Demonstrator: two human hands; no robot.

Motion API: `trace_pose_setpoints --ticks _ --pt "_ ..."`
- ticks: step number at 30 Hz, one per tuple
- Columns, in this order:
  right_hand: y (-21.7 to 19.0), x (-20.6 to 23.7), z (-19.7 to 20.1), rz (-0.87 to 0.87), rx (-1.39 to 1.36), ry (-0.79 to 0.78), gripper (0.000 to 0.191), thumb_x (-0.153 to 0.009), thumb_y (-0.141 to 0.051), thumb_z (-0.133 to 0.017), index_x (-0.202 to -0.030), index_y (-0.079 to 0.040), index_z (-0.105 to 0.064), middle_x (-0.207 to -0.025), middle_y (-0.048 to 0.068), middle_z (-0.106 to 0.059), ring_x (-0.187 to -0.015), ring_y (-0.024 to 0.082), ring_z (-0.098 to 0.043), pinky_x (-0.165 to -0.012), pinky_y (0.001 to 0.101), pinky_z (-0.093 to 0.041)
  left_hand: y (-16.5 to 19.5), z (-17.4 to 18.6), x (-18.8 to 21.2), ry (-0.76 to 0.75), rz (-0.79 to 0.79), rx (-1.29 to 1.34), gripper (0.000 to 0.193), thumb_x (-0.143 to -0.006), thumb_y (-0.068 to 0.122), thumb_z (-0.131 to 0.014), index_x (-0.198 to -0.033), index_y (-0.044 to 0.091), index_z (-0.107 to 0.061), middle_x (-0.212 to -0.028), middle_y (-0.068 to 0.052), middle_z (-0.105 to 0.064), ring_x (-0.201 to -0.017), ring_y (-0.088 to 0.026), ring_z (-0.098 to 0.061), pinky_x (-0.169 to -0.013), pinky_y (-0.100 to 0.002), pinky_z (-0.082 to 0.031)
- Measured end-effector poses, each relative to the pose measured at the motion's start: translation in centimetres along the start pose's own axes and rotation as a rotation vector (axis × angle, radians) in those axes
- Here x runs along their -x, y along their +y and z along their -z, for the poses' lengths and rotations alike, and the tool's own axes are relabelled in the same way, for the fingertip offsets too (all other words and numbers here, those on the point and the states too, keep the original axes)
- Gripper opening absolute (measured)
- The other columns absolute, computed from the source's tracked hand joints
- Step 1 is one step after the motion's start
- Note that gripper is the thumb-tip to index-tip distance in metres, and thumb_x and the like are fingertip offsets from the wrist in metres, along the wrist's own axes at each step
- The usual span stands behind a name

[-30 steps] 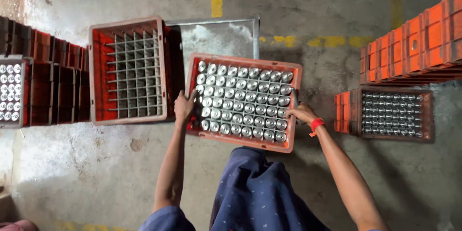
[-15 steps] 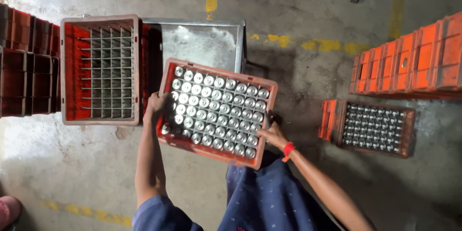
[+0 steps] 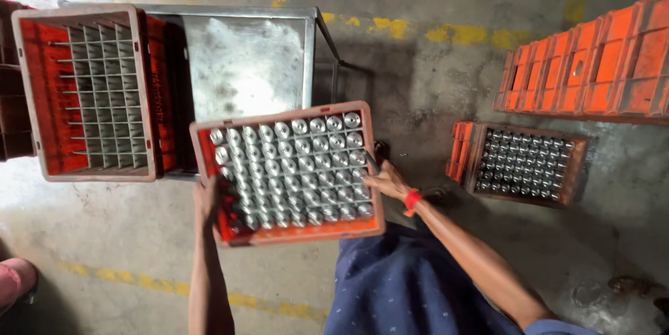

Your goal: The person transfers small metal caps from one orange crate to another using both hands. They repeatedly pick up caps from the source crate and place them into the destination crate, filling it up. The person then moves the filled crate to a metal table and retrieves an empty crate to continue the process.

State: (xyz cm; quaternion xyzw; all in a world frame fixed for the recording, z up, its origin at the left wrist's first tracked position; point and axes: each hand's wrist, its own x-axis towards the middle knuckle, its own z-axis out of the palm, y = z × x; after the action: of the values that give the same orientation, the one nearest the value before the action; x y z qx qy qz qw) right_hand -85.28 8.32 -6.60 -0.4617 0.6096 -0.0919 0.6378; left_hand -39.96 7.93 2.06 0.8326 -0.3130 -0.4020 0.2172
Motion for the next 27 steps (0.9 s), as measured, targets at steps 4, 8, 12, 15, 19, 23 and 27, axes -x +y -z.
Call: trace_pose_setpoints --ticks 4,8,12,15,19,23,27 --pt "5.1 0.8 2.7 -0.047 0.177 0.021 0.066 -0.072 -0.044 -0.083 -0.093 0.016 -0.065 -0.086 0.02 -0.068 -0.079 0.028 -0.066 -0.067 0.0455 -0.052 -5.5 -2.0 3.3 -0.089 -0.032 0.142 0.036 -0.085 0.025 -0.063 -0.092 -0.008 -0.072 -0.075 -0.013 -0.071 -0.062 -0.019 -0.065 -0.055 -0.036 -0.052" --pt "11.7 3.8 5.3 0.036 -0.015 0.004 0.083 -0.074 -0.039 -0.086 -0.123 0.017 -0.049 -0.113 0.022 -0.062 -0.094 0.031 -0.07 -0.077 0.0453 -0.058 -8.7 -6.5 6.3 -0.039 -0.009 0.064 0.037 -0.082 0.023 -0.066 -0.092 -0.012 -0.07 -0.074 -0.016 -0.072 -0.064 -0.021 -0.066 -0.059 -0.037 -0.054" --pt "18.8 8.1 8.0 -0.226 -0.005 0.068 0.063 -0.071 -0.036 -0.081 -0.116 0.006 -0.067 -0.107 0.018 -0.074 -0.096 0.028 -0.072 -0.085 0.0432 -0.057 -10.3 -13.5 11.8 -0.031 -0.211 -0.056 0.04 -0.079 0.022 -0.067 -0.104 -0.009 -0.071 -0.079 -0.013 -0.074 -0.071 -0.021 -0.069 -0.07 -0.038 -0.055" --pt "24.3 11.6 11.3 -0.289 -0.071 0.108 0.065 -0.068 -0.036 -0.078 -0.118 0.005 -0.07 -0.108 0.021 -0.077 -0.097 0.031 -0.074 -0.087 0.042 -0.058 -10.5 -21.0 15.9 -0.089 -0.156 -0.008 0.043 -0.077 0.023 -0.068 -0.108 -0.007 -0.072 -0.082 -0.013 -0.076 -0.075 -0.019 -0.07 -0.072 -0.038 -0.057" --pt "31.1 11.8 17.1 -0.482 0.072 0.24 0.072 -0.065 -0.043 -0.083 -0.113 0.008 -0.065 -0.111 0.022 -0.072 -0.102 0.034 -0.07 -0.088 0.0459 -0.055 -9.6 -32.5 18.1 -0.198 -0.131 0.04 0.04 -0.079 0.023 -0.067 -0.106 -0.006 -0.072 -0.084 -0.016 -0.075 -0.077 -0.018 -0.066 -0.074 -0.037 -0.055" --pt "36.6 9.8 22.9 -0.522 0.097 0.31 0.076 -0.064 -0.047 -0.081 -0.115 0.007 -0.065 -0.11 0.023 -0.073 -0.103 0.035 -0.069 -0.09 0.0467 -0.053 -8.5 -45.4 18.1 -0.23 -0.053 -0.014 0.043 -0.079 0.028 -0.068 -0.106 -0.004 -0.072 -0.082 -0.019 -0.074 -0.075 -0.023 -0.066 -0.072 -0.039 -0.055" --pt "40.4 7.3 29.3 -0.585 0.253 0.336 0.078 -0.064 -0.05 -0.081 -0.117 0.005 -0.068 -0.115 0.023 -0.072 -0.107 0.038 -0.069 -0.093 0.0472 -0.054 -7.1 -56.4 17.6 -0.207 -0.046 -0.047 0.056 -0.074 0.034 -0.071 -0.12 0.002 -0.069 -0.093 -0.018 -0.078 -0.083 -0.029 -0.074 -0.08 -0.04 -0.056"
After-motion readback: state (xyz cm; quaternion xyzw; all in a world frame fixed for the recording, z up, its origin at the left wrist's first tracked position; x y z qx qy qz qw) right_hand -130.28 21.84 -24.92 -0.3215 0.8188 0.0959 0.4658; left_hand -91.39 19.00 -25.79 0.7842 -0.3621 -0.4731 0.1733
